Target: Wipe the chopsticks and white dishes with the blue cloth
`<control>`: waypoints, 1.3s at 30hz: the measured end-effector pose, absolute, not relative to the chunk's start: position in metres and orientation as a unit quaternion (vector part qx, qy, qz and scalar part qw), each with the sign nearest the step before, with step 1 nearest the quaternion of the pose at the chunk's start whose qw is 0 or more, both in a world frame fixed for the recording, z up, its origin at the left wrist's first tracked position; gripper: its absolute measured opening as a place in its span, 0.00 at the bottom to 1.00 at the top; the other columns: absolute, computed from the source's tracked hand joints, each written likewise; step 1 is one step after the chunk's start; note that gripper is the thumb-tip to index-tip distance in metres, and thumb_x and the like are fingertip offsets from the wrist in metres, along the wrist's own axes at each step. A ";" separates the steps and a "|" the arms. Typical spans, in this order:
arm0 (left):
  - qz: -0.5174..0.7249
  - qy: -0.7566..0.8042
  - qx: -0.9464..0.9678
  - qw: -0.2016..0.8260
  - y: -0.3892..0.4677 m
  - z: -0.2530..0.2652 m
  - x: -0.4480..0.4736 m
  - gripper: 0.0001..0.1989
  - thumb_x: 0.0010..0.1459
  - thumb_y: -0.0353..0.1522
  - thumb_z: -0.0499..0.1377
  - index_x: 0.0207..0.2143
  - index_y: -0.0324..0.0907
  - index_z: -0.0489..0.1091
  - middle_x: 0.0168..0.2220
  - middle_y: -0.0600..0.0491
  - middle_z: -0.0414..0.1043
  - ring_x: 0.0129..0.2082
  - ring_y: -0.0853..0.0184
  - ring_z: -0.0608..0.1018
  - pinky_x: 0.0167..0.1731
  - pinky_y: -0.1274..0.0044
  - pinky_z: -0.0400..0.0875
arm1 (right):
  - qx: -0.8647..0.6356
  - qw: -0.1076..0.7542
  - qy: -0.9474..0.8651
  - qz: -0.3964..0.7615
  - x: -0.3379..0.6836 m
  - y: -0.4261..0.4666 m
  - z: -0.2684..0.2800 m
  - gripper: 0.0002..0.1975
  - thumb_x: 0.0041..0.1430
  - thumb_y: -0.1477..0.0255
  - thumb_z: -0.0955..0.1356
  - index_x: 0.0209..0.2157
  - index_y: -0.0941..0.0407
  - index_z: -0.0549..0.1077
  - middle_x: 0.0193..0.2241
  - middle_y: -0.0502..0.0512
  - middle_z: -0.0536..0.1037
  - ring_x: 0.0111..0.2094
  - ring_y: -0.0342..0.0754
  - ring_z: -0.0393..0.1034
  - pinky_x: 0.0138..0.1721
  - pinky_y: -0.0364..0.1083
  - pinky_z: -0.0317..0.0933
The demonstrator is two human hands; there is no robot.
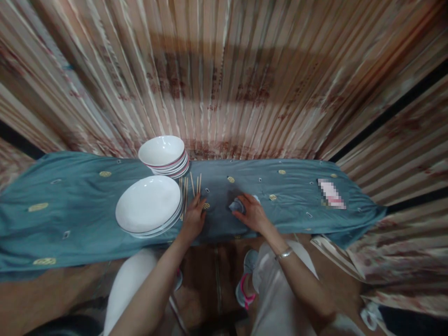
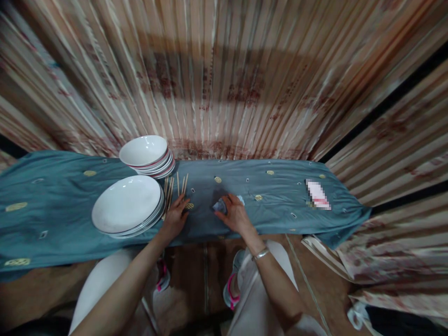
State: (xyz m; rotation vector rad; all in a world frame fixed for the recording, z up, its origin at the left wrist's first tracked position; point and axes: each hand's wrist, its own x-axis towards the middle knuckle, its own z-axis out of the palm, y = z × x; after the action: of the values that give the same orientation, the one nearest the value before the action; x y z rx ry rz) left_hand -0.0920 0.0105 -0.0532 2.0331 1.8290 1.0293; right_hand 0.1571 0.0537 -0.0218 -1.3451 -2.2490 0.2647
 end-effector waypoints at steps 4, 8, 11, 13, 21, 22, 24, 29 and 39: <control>0.348 0.631 0.688 0.081 0.016 -0.051 -0.093 0.24 0.52 0.22 0.53 0.52 0.41 0.67 0.59 0.45 0.63 0.59 0.58 0.66 0.59 0.62 0.61 | -0.504 0.254 -0.820 0.098 0.166 0.053 -0.031 0.19 0.57 0.70 0.65 0.50 0.58 0.71 0.53 0.66 0.71 0.54 0.57 0.66 0.55 0.58 0.61; 0.348 0.631 0.690 0.069 0.022 -0.053 -0.094 0.23 0.51 0.21 0.52 0.50 0.40 0.69 0.54 0.44 0.68 0.55 0.58 0.69 0.57 0.62 0.63 | -0.509 0.297 -0.802 0.100 0.167 0.057 -0.034 0.15 0.59 0.72 0.62 0.46 0.57 0.74 0.47 0.64 0.76 0.50 0.56 0.70 0.53 0.57 0.63; 0.359 0.617 0.697 0.070 0.024 -0.057 -0.092 0.25 0.50 0.19 0.50 0.50 0.41 0.69 0.54 0.45 0.68 0.55 0.60 0.70 0.57 0.63 0.64 | -0.512 0.344 -0.780 0.108 0.164 0.059 -0.032 0.14 0.60 0.70 0.61 0.44 0.56 0.74 0.45 0.63 0.77 0.47 0.55 0.72 0.52 0.56 0.64; 0.364 0.615 0.695 0.077 0.025 -0.057 -0.089 0.26 0.49 0.18 0.49 0.50 0.40 0.68 0.54 0.45 0.68 0.55 0.60 0.70 0.56 0.65 0.66 | -0.511 0.362 -0.770 0.120 0.162 0.060 -0.028 0.15 0.61 0.69 0.62 0.44 0.57 0.74 0.44 0.63 0.78 0.47 0.54 0.72 0.52 0.55 0.64; 0.291 0.660 0.689 0.067 0.030 -0.035 -0.086 0.17 0.50 0.24 0.55 0.43 0.40 0.72 0.45 0.46 0.72 0.47 0.58 0.73 0.52 0.64 0.67 | -0.520 0.386 -0.739 0.185 0.153 0.057 -0.014 0.14 0.59 0.67 0.62 0.43 0.55 0.75 0.44 0.61 0.78 0.47 0.54 0.72 0.53 0.53 0.62; 0.282 0.662 0.691 0.066 0.030 -0.032 -0.087 0.14 0.51 0.25 0.55 0.40 0.40 0.74 0.44 0.46 0.73 0.46 0.58 0.73 0.51 0.66 0.68 | -0.520 0.391 -0.734 0.194 0.152 0.056 -0.013 0.14 0.59 0.67 0.62 0.43 0.55 0.75 0.44 0.61 0.78 0.47 0.54 0.72 0.52 0.53 0.62; 0.274 0.663 0.694 0.067 0.030 -0.028 -0.086 0.09 0.52 0.26 0.55 0.33 0.41 0.74 0.41 0.46 0.72 0.44 0.59 0.74 0.48 0.68 0.70 | -0.518 0.407 -0.720 0.218 0.152 0.055 -0.011 0.15 0.60 0.65 0.62 0.43 0.54 0.75 0.44 0.60 0.78 0.47 0.54 0.72 0.51 0.52 0.62; 0.289 0.665 0.684 0.080 0.029 -0.025 -0.084 0.09 0.53 0.27 0.53 0.28 0.43 0.73 0.40 0.46 0.72 0.43 0.59 0.75 0.46 0.68 0.70 | -0.539 0.460 -0.645 0.287 0.154 0.060 -0.009 0.19 0.61 0.61 0.59 0.38 0.56 0.75 0.31 0.55 0.78 0.33 0.49 0.71 0.38 0.45 0.64; 0.281 0.676 0.673 0.101 0.030 -0.020 -0.082 0.06 0.52 0.26 0.56 0.30 0.41 0.72 0.46 0.44 0.73 0.47 0.56 0.75 0.50 0.66 0.68 | -0.532 0.477 -0.612 0.339 0.149 0.066 -0.012 0.20 0.58 0.57 0.60 0.30 0.57 0.74 0.22 0.48 0.71 0.25 0.43 0.61 0.29 0.42 0.56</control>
State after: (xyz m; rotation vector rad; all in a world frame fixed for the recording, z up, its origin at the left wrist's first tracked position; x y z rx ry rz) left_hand -0.0818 0.0297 -0.0197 1.9887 1.9981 0.8287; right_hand 0.1488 0.0665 -0.0116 -1.2997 -1.4940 0.8288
